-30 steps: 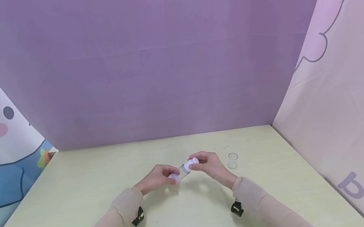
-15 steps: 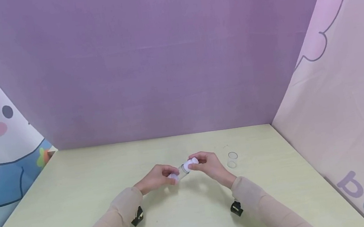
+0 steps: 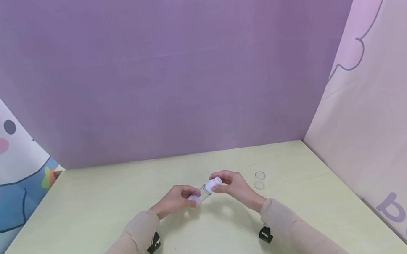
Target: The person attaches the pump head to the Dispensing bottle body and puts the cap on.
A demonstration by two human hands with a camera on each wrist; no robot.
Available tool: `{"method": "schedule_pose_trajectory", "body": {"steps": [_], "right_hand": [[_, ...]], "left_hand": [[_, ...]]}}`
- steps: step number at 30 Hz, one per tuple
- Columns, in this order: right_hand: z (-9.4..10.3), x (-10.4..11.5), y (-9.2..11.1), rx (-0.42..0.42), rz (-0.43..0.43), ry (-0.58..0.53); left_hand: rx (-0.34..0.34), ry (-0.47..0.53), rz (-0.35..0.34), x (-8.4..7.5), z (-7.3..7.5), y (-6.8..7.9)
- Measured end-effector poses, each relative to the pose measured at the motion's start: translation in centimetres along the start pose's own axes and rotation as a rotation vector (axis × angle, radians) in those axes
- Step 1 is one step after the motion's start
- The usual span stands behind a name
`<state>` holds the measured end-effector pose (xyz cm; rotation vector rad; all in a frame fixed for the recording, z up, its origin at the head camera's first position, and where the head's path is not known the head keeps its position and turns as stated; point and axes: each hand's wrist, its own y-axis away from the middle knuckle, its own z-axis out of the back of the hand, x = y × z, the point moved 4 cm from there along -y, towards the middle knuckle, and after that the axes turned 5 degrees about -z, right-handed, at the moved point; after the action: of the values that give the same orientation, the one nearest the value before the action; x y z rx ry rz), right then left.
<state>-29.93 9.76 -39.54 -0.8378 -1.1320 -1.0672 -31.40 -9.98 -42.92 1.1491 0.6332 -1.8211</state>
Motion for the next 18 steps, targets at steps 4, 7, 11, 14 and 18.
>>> {"method": "schedule_pose_trajectory", "body": {"steps": [4, 7, 11, 14, 18], "right_hand": [[0.02, -0.08, -0.06, 0.035, 0.015, -0.017], [0.00, -0.14, -0.17, 0.046, 0.013, -0.032], [-0.01, -0.12, -0.29, 0.043, 0.006, -0.043], [-0.01, 0.08, -0.23, 0.046, 0.005, -0.044], [0.04, 0.37, -0.01, 0.048, 0.001, -0.037]], "left_hand": [[0.003, 0.003, 0.002, 0.01, -0.04, 0.01], [0.006, 0.005, -0.002, -0.01, -0.11, 0.01], [0.008, 0.006, -0.005, -0.03, -0.13, -0.03], [0.005, 0.005, 0.001, 0.04, -0.10, -0.11], [0.008, 0.004, 0.002, 0.14, -0.10, -0.22]]}}
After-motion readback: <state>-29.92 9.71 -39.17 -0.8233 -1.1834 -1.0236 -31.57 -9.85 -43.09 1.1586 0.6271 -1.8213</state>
